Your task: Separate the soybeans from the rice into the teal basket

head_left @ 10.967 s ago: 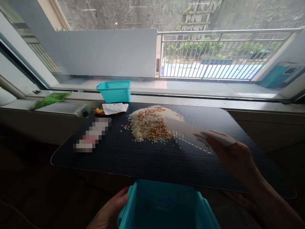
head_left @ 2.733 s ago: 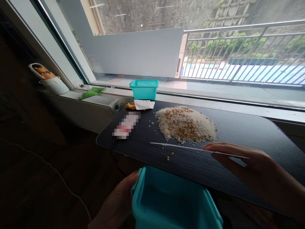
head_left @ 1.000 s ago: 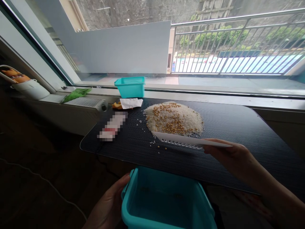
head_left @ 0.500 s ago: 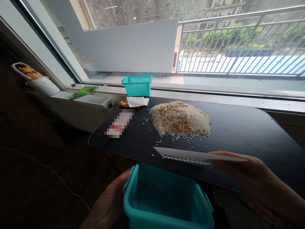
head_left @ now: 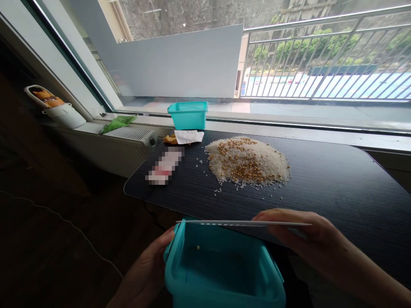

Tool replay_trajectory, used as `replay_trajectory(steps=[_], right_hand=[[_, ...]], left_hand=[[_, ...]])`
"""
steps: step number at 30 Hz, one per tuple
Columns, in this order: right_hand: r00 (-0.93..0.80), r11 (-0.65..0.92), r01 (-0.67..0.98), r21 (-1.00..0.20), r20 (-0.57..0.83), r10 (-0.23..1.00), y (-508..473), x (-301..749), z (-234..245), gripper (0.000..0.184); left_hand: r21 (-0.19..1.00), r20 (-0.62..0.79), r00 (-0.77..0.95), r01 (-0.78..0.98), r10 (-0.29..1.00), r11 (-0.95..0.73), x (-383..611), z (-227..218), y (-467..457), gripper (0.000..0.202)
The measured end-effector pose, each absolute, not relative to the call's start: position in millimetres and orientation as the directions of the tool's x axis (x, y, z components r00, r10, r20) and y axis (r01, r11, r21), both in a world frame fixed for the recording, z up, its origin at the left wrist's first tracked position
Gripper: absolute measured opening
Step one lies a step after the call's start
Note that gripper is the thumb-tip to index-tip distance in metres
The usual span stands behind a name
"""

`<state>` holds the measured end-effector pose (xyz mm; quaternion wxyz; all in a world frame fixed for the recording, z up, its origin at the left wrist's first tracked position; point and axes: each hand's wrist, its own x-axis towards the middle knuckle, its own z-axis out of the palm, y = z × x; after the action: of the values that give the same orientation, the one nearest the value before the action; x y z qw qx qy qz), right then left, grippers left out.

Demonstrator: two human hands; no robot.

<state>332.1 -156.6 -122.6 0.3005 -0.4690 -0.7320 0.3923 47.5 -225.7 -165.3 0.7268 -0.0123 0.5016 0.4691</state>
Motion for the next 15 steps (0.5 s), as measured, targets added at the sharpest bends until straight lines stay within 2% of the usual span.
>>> replay_trajectory(steps=[1, 4, 6, 9, 15], right_hand=[[-0.335, 0.252, 0.467, -0.847, 0.094, 0.938, -156, 341, -122, 0.021], [-0.131, 0.310, 0.550, -0.776, 0.286, 0.949, -148, 366, -120, 0.021], [-0.074, 0.302, 0.621, -0.723, 0.329, 0.941, -138, 376, -121, 0.025], [-0.058, 0.283, 0.679, -0.677, 0.335, 0.940, -126, 378, -124, 0.031], [-0.080, 0.261, 0.658, -0.706, 0.279, 0.957, -118, 369, -129, 0.038]], left_hand=[[0.449, -0.738, 0.063, -0.698, 0.672, 0.558, 49, -166, -225, 0.026], [0.434, -0.730, 0.106, -0.691, 0.675, 0.578, 57, -167, -225, 0.022], [0.424, -0.734, 0.126, -0.682, 0.667, 0.596, 63, -168, -225, 0.020], [0.410, -0.741, 0.128, -0.691, 0.659, 0.595, 69, -171, -226, 0.020], [0.361, -0.746, 0.159, -0.720, 0.647, 0.593, 68, -176, -226, 0.017]])
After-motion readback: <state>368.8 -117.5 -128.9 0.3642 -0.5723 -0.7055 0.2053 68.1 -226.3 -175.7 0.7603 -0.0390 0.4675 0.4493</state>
